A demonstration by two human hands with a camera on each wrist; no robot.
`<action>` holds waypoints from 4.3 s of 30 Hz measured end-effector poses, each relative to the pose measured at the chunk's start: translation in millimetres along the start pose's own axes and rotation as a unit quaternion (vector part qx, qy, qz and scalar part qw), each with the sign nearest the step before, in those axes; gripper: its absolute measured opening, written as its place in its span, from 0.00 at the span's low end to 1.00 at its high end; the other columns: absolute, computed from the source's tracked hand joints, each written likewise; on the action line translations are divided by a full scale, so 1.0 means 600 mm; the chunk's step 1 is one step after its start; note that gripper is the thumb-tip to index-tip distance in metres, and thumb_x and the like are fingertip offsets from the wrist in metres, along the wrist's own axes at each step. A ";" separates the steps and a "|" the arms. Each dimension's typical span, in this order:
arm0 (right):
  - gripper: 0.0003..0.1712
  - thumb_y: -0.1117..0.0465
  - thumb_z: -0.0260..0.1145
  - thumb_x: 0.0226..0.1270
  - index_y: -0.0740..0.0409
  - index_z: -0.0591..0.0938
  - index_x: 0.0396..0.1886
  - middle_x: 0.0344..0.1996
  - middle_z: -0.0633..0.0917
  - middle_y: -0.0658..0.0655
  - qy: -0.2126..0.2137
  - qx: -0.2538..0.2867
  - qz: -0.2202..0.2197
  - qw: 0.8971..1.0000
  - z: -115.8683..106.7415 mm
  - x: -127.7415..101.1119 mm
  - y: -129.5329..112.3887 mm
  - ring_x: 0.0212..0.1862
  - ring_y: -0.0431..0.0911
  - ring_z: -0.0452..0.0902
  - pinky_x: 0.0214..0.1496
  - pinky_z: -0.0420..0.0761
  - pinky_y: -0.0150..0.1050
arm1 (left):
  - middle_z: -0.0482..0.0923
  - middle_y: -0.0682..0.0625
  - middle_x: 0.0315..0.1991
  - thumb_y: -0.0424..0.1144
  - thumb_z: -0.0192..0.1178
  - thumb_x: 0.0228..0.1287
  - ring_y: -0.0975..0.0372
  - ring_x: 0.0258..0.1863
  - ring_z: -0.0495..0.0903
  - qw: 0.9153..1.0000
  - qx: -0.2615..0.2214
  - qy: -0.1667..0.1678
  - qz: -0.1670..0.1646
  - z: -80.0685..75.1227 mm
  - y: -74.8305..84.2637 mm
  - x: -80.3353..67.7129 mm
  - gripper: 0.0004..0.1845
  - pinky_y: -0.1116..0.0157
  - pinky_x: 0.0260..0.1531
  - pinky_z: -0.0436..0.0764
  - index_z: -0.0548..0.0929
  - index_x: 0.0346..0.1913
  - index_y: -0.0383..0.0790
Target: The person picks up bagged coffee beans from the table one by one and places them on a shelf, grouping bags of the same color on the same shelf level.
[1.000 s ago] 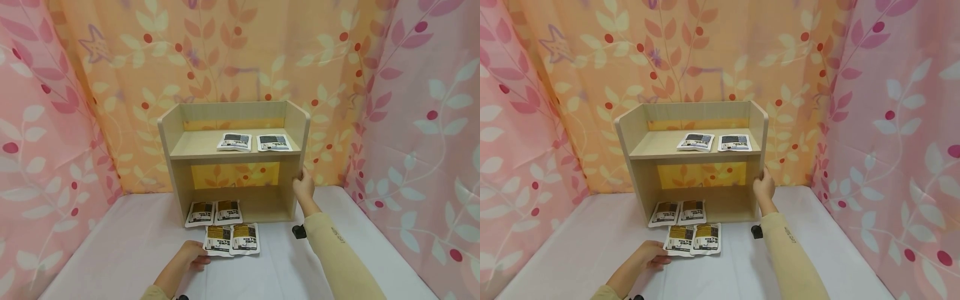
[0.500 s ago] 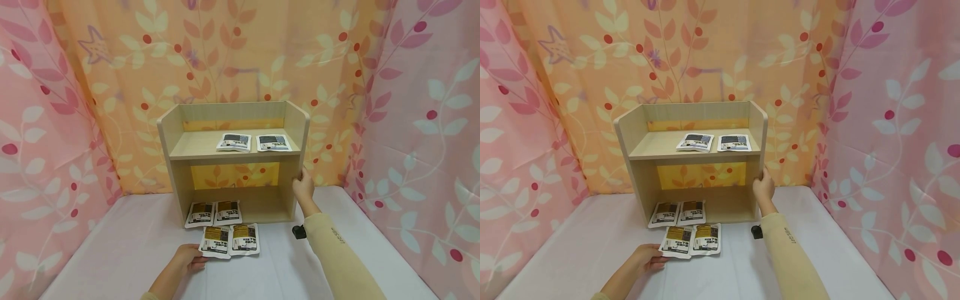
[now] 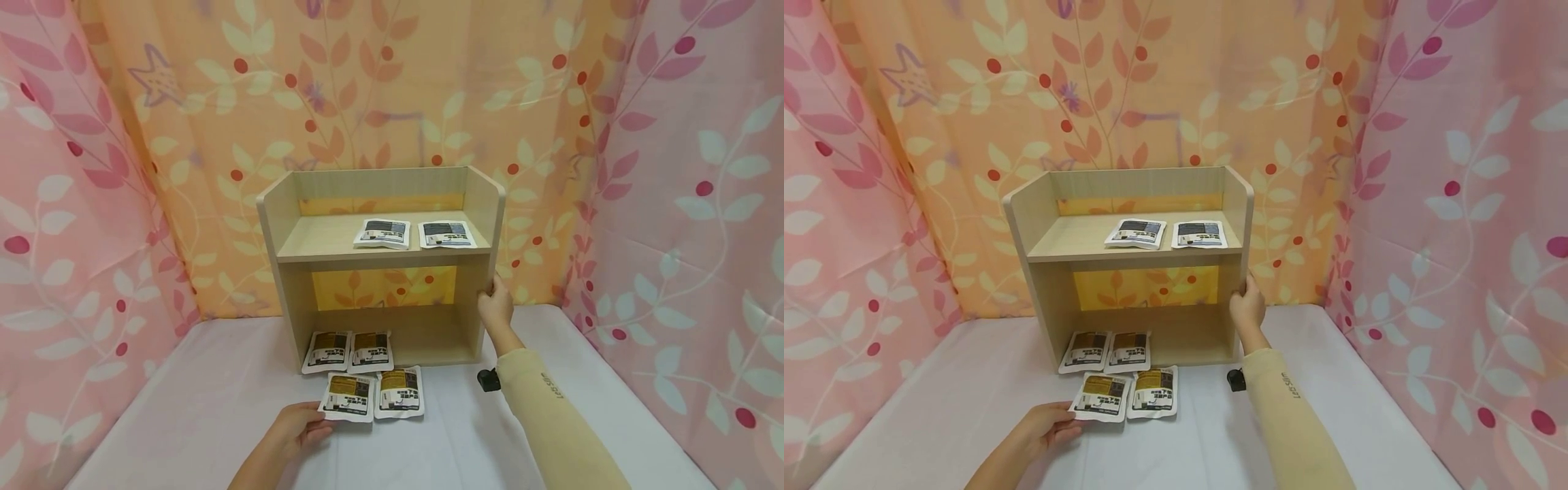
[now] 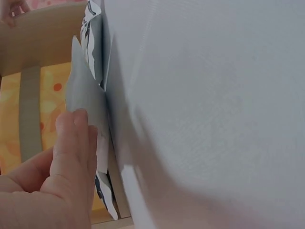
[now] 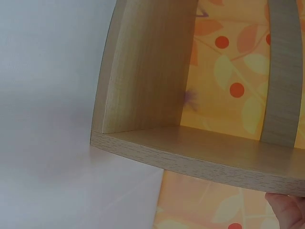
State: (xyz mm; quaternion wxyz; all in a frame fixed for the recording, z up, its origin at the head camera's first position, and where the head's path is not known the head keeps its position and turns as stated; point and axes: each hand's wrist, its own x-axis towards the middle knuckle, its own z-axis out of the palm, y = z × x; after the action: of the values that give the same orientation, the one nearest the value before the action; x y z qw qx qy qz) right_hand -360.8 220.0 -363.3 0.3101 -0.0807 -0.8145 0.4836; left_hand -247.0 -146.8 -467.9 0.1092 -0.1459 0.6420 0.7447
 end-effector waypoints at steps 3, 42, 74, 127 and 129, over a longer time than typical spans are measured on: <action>0.23 0.72 0.56 0.59 0.65 0.76 0.56 0.51 0.81 0.71 0.001 -0.001 0.000 1.000 -0.001 0.002 0.000 0.54 0.66 0.75 0.55 0.70 0.61 | 0.84 0.41 0.28 0.18 0.48 0.65 0.58 0.27 0.85 1.000 -0.015 0.003 -0.009 0.002 0.006 0.006 0.22 0.64 0.33 0.85 0.62 0.60 0.10; 0.19 0.72 0.57 0.58 0.65 0.78 0.51 0.48 0.82 0.71 0.014 0.007 0.004 1.000 0.002 -0.004 0.005 0.53 0.66 0.75 0.52 0.71 0.62 | 0.83 0.37 0.34 0.18 0.46 0.66 0.57 0.31 0.85 0.997 -0.063 -0.029 0.031 0.010 0.011 -0.021 0.22 0.62 0.38 0.84 0.59 0.60 0.08; 0.18 0.71 0.57 0.59 0.64 0.78 0.51 0.50 0.82 0.69 0.010 0.001 0.010 1.000 0.002 -0.001 0.000 0.54 0.65 0.75 0.53 0.70 0.62 | 0.83 0.34 0.40 0.21 0.47 0.69 0.57 0.35 0.86 0.987 -0.120 -0.080 0.074 0.111 0.025 0.008 0.25 0.62 0.41 0.83 0.57 0.64 0.11; 0.16 0.71 0.56 0.59 0.65 0.79 0.48 0.45 0.83 0.69 0.013 -0.003 0.018 1.000 0.005 -0.005 0.003 0.48 0.65 0.77 0.48 0.73 0.61 | 0.59 0.21 0.65 0.28 0.42 0.76 0.49 0.49 0.82 0.985 -0.135 -0.109 0.010 0.231 0.050 0.094 0.29 0.64 0.49 0.79 0.45 0.71 0.17; 0.17 0.71 0.56 0.59 0.65 0.79 0.48 0.45 0.83 0.69 0.015 -0.004 0.017 1.000 0.005 -0.004 0.004 0.48 0.65 0.77 0.48 0.73 0.61 | 0.60 0.21 0.64 0.28 0.42 0.76 0.48 0.50 0.82 0.983 -0.148 -0.107 0.007 0.232 0.051 0.096 0.29 0.65 0.48 0.80 0.46 0.71 0.17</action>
State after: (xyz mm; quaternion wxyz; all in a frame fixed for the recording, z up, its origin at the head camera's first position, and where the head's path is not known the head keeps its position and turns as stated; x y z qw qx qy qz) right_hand -361.3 217.9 -367.4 0.3141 -0.1032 -0.8099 0.4845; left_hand -322.2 -15.0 -441.9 0.1496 -0.0755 0.5098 0.8438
